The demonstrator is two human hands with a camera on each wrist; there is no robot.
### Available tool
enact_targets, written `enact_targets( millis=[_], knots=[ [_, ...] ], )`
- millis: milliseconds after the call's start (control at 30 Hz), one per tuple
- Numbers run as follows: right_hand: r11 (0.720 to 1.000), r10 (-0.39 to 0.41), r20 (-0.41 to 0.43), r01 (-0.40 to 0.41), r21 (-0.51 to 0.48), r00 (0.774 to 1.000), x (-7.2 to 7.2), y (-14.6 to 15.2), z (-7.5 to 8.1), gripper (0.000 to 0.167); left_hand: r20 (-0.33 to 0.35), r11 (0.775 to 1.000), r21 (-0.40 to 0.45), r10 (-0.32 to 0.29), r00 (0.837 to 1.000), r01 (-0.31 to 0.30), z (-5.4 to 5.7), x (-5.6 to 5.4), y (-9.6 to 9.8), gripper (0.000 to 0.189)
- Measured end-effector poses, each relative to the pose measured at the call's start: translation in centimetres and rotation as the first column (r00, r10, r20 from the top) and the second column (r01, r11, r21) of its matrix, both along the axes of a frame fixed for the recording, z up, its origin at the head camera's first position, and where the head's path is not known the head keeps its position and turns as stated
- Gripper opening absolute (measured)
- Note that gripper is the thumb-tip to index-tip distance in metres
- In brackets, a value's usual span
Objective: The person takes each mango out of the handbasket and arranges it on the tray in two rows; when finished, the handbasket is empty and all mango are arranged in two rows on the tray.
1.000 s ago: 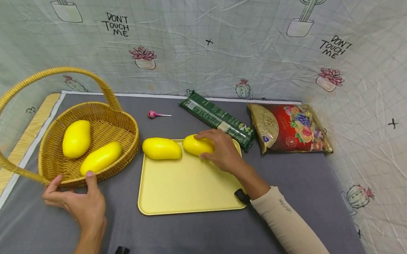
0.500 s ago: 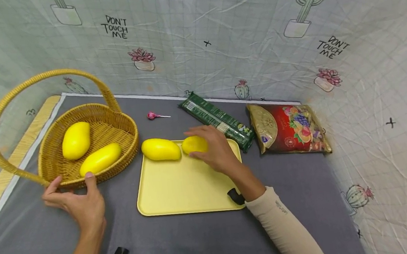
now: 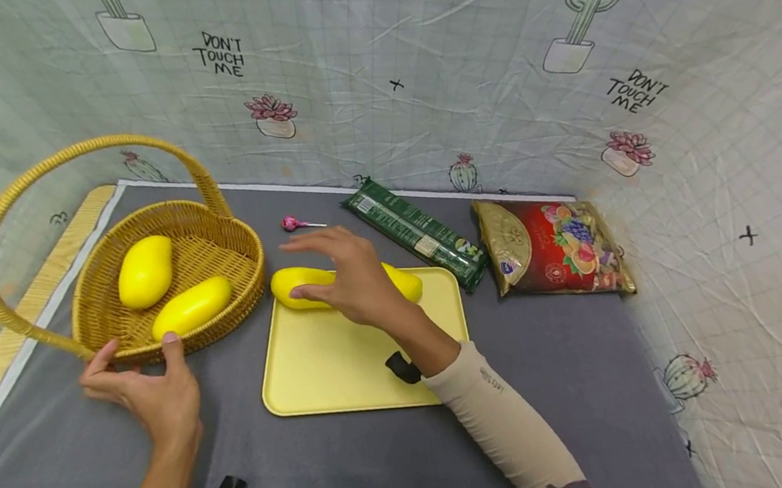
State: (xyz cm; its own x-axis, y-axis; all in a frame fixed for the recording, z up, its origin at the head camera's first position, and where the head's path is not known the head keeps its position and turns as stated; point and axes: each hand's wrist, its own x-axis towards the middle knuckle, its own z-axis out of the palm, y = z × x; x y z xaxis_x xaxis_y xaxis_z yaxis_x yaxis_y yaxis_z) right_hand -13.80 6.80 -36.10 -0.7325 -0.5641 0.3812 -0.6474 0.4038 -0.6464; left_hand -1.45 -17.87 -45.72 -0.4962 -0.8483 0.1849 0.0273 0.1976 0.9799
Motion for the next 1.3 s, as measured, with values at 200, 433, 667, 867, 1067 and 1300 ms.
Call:
enact_targets(
  millis=[200,433,667,867,1067,1300],
  knots=[
    [0.998,0.067,-0.022,-0.067,-0.007,0.998,-0.4,-3.3,0.3,0.060,-0.007,1.000,0.007,-0.011,1.000,0.011,0.1,0.1,0.0,0.054],
    [0.990,0.135,0.026,-0.136,0.036,0.990,-0.9,-7.0,0.4,0.059,-0.010,1.000,-0.004,-0.015,1.000,0.015,0.1,0.1,0.0,0.057],
    [0.971,0.184,0.089,-0.195,0.138,0.979,-1.4,-10.6,0.0,0.058,-0.006,1.000,0.000,-0.016,1.000,0.016,0.0,0.1,-0.1,0.057],
    [0.941,0.234,0.124,-0.257,0.219,0.964,-2.1,-13.3,-0.7,0.057,-0.017,1.000,-0.002,-0.011,1.000,0.011,0.0,0.1,0.0,0.056],
    [0.903,0.292,0.116,-0.314,0.293,0.949,-2.6,-15.4,-1.4,0.057,-0.032,1.000,0.004,-0.010,0.999,0.010,0.1,0.1,0.0,0.055],
    [0.854,0.324,0.151,-0.357,0.377,0.934,-3.0,-16.8,-1.8,0.056,-0.042,1.000,0.015,-0.017,0.999,0.018,0.0,0.1,-0.1,0.055]
  ],
)
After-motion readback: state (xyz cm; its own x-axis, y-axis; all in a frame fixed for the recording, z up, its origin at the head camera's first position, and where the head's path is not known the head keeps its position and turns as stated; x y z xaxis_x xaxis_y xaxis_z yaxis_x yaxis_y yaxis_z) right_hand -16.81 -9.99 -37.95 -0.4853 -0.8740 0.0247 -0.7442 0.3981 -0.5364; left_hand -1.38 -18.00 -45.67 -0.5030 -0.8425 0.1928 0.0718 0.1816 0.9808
